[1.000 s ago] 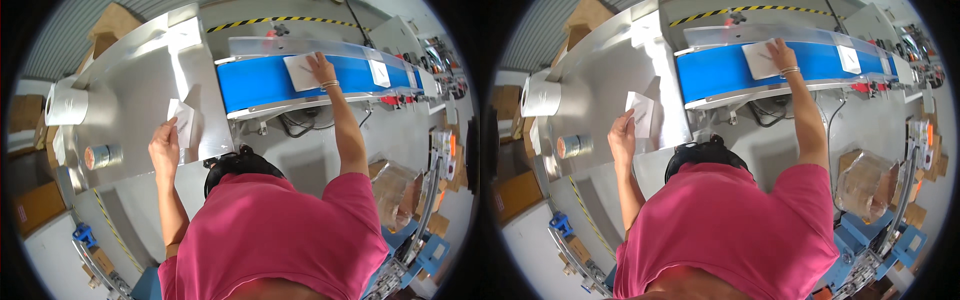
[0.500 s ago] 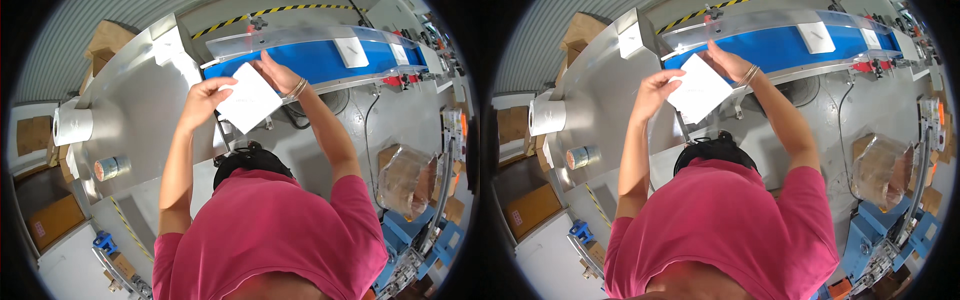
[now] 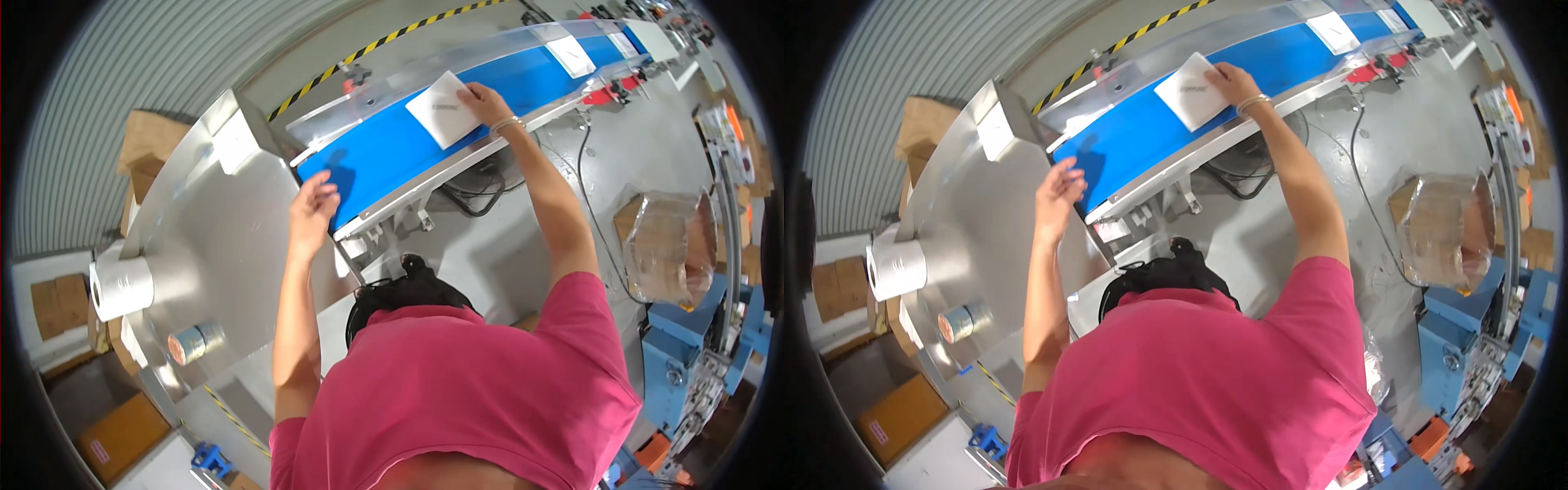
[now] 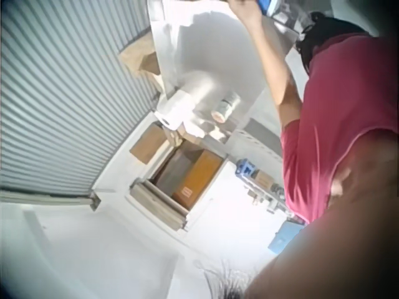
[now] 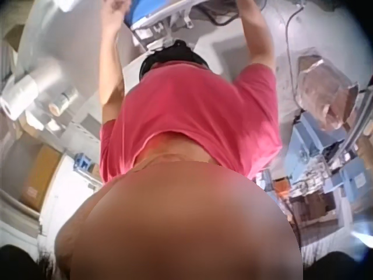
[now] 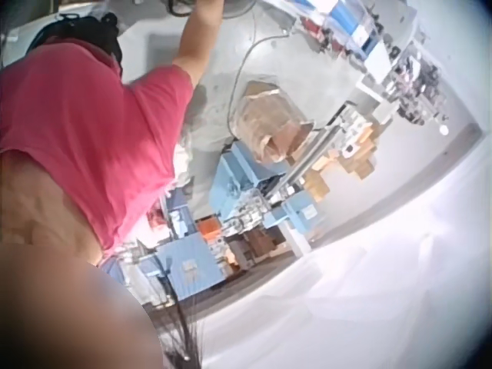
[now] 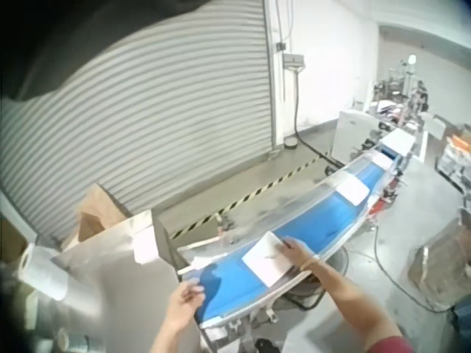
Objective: Transferring stacks of paper napkins from a production line/container to a moving conveyor belt.
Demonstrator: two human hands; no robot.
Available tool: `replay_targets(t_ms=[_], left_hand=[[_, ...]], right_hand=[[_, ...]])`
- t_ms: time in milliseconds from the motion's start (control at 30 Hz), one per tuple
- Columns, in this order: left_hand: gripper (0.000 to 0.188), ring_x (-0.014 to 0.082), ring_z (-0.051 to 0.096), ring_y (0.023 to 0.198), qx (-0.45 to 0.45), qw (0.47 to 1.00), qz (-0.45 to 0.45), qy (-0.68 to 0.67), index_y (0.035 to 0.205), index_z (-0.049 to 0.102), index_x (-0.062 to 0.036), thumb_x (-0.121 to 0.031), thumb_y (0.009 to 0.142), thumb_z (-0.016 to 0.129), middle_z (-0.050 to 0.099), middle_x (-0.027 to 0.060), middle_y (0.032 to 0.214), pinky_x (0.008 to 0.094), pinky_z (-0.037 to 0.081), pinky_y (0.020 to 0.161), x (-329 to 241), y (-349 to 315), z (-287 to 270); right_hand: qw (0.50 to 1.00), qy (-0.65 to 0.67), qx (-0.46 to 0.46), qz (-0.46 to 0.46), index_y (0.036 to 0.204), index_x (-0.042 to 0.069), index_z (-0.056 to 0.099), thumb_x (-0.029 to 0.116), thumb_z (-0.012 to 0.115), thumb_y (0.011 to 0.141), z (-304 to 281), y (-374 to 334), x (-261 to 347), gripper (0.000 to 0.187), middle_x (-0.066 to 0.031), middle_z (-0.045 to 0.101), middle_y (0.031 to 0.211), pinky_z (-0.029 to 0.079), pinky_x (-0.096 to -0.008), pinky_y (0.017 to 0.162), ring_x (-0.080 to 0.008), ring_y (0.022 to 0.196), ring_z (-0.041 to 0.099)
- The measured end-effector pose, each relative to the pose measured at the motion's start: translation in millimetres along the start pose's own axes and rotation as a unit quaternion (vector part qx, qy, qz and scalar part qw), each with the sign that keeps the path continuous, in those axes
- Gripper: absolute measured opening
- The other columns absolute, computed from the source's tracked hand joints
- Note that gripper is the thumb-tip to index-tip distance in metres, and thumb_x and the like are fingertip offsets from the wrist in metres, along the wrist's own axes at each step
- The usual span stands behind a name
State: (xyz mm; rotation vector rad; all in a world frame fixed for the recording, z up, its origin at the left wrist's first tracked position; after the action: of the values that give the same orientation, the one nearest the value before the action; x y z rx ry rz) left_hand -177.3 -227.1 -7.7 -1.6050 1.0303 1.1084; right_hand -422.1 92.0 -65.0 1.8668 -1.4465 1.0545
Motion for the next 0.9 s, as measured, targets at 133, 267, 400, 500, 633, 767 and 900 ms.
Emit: replay_targets(t_ms=[133, 267, 400, 500, 633, 767, 900], left_hand=[[0.041, 0.0141, 0.059, 0.087, 0.01, 0.999, 0.01, 0.035, 0.126, 0.05, -0.0056, -0.003, 0.086, 0.061, 0.06, 0.0083, 0.104, 0.0262, 0.049, 0.073, 18.3, -22.7, -6.2], [0.036, 0.0094, 0.056, 0.08, 0.004, 0.999, -0.043, -0.003, 0.122, 0.052, -0.0023, -0.004, 0.088, 0.06, 0.06, 0.0045, 0.098, 0.0229, 0.047, 0.069, 22.3, -54.2, -13.0], [0.025, 0.0049, 0.053, 0.067, 0.012, 0.999, -0.033, -0.013, 0.115, 0.057, -0.0031, -0.008, 0.09, 0.057, 0.06, -0.0002, 0.082, 0.0186, 0.042, 0.056, 33.9, -85.8, -9.8], [0.022, 0.0033, 0.052, 0.063, 0.064, 0.993, -0.067, -0.069, 0.111, 0.057, -0.0017, -0.009, 0.09, 0.057, 0.062, 0.001, 0.081, 0.0173, 0.041, 0.055, 42.9, -108.1, -8.0], [0.02, 0.0066, 0.057, 0.068, 0.163, 0.984, 0.017, -0.071, 0.107, 0.06, 0.0006, -0.008, 0.089, 0.059, 0.063, 0.0024, 0.086, 0.02, 0.046, 0.062, 82.1, -123.4, -13.2], [0.021, 0.0076, 0.057, 0.069, 0.274, 0.961, 0.021, 0.026, 0.108, 0.061, -0.0007, -0.009, 0.089, 0.059, 0.065, 0.0033, 0.087, 0.0209, 0.048, 0.063, 67.1, -151.5, 8.2], [0.021, 0.0082, 0.058, 0.069, 0.418, 0.905, 0.066, 0.025, 0.108, 0.061, -0.0018, -0.01, 0.088, 0.058, 0.065, 0.0037, 0.087, 0.0212, 0.047, 0.062, 48.3, -198.4, 58.6]], right_hand=[[0.967, -0.179, -0.174, -0.051, 0.118, 0.005, 0.056, 0.037, 0.064, 0.083, -59.1, 20.0, -24.3, 0.048, -0.0193, 0.063, 0.105, 0.048, -0.0397, 0.084, -0.0338, 0.096, 0.06], [0.915, -0.14, -0.366, -0.093, 0.117, 0.004, 0.052, 0.026, 0.065, 0.083, -78.3, -24.8, -17.7, 0.043, -0.019, 0.061, 0.101, 0.046, -0.0435, 0.08, -0.036, 0.092, 0.058], [0.851, -0.118, -0.502, -0.105, 0.11, 0.002, 0.053, 0.013, 0.062, 0.083, -18.4, -142.4, -14.4, 0.03, -0.0164, 0.059, 0.092, 0.046, -0.0413, 0.076, -0.033, 0.087, 0.057], [0.885, -0.001, -0.464, 0.04, 0.105, 0.007, 0.05, 0.016, 0.059, 0.086, 56.8, -234.1, -20.2, 0.023, -0.0099, 0.054, 0.074, 0.047, -0.034, 0.063, -0.0203, 0.066, 0.054], [0.882, 0.078, -0.426, 0.187, 0.114, 0.007, 0.05, 0.025, 0.061, 0.085, 157.3, -342.1, -21.5, 0.036, -0.0105, 0.062, 0.081, 0.05, -0.0354, 0.068, -0.024, 0.073, 0.063], [0.868, 0.068, -0.413, 0.267, 0.107, 0.006, 0.052, 0.025, 0.061, 0.084, 204.7, -431.5, -12.2, 0.031, -0.0111, 0.065, 0.083, 0.051, -0.0348, 0.069, -0.0232, 0.078, 0.065], [0.893, 0.055, -0.252, 0.369, 0.107, 0.006, 0.059, 0.041, 0.061, 0.082, 241.2, -507.1, -9.7, 0.043, -0.0134, 0.067, 0.095, 0.049, -0.04, 0.08, -0.0296, 0.09, 0.064]])
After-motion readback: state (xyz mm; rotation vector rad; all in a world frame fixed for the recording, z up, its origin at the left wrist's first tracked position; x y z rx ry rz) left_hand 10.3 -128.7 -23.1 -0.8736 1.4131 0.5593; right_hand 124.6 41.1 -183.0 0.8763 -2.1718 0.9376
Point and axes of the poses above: each hand's wrist, its own y-axis towards the middle knuckle, its own z-axis out of the palm, x = y × z, the point moved 3 cm from there along y, towards the middle knuckle
